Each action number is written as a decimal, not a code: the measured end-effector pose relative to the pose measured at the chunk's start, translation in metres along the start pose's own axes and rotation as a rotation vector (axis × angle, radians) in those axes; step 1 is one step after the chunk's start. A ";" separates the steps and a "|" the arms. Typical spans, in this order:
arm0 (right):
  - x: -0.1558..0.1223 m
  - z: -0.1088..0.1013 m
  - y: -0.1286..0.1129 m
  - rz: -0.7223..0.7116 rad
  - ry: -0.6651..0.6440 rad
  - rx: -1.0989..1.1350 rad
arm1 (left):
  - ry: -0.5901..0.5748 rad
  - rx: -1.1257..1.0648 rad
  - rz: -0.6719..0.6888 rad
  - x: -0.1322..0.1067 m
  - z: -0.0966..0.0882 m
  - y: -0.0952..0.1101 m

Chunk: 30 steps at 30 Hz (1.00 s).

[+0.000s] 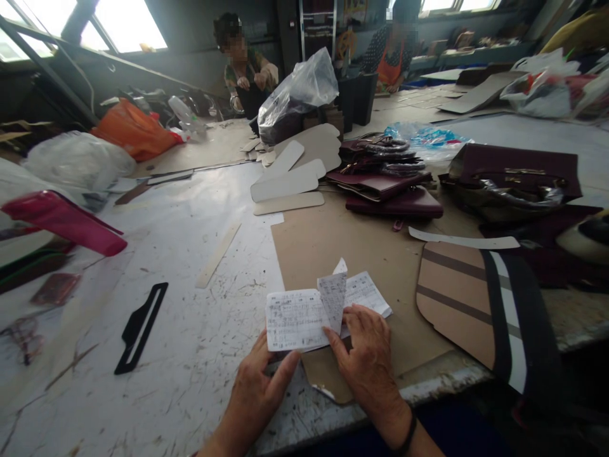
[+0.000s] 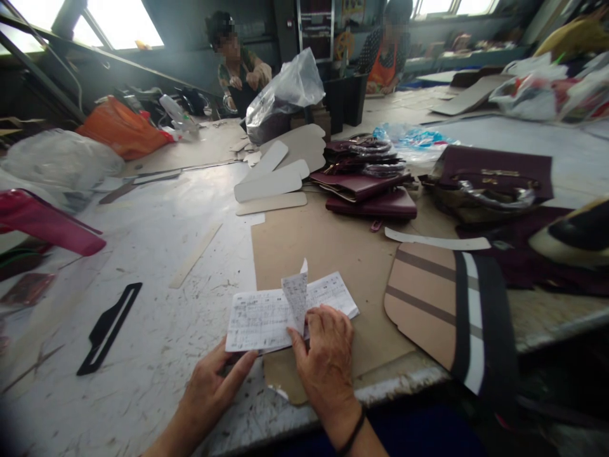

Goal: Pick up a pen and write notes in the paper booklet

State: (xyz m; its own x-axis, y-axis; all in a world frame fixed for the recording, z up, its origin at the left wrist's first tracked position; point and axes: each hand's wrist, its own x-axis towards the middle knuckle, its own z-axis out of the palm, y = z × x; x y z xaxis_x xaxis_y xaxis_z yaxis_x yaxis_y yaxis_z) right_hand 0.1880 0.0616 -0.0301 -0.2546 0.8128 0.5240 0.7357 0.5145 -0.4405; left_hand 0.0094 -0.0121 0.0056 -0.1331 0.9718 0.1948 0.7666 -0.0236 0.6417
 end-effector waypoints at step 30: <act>-0.002 -0.004 -0.005 -0.250 -0.009 0.102 | 0.142 -0.345 -0.420 -0.007 0.019 -0.006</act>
State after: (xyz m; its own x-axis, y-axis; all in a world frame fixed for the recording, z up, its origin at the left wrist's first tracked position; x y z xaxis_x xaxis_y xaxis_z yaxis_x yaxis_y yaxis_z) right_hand 0.1869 0.0560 -0.0260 -0.4262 0.6591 0.6197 0.5826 0.7240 -0.3694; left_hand 0.0172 -0.0144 -0.0136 -0.4844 0.8736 -0.0473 0.3828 0.2603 0.8864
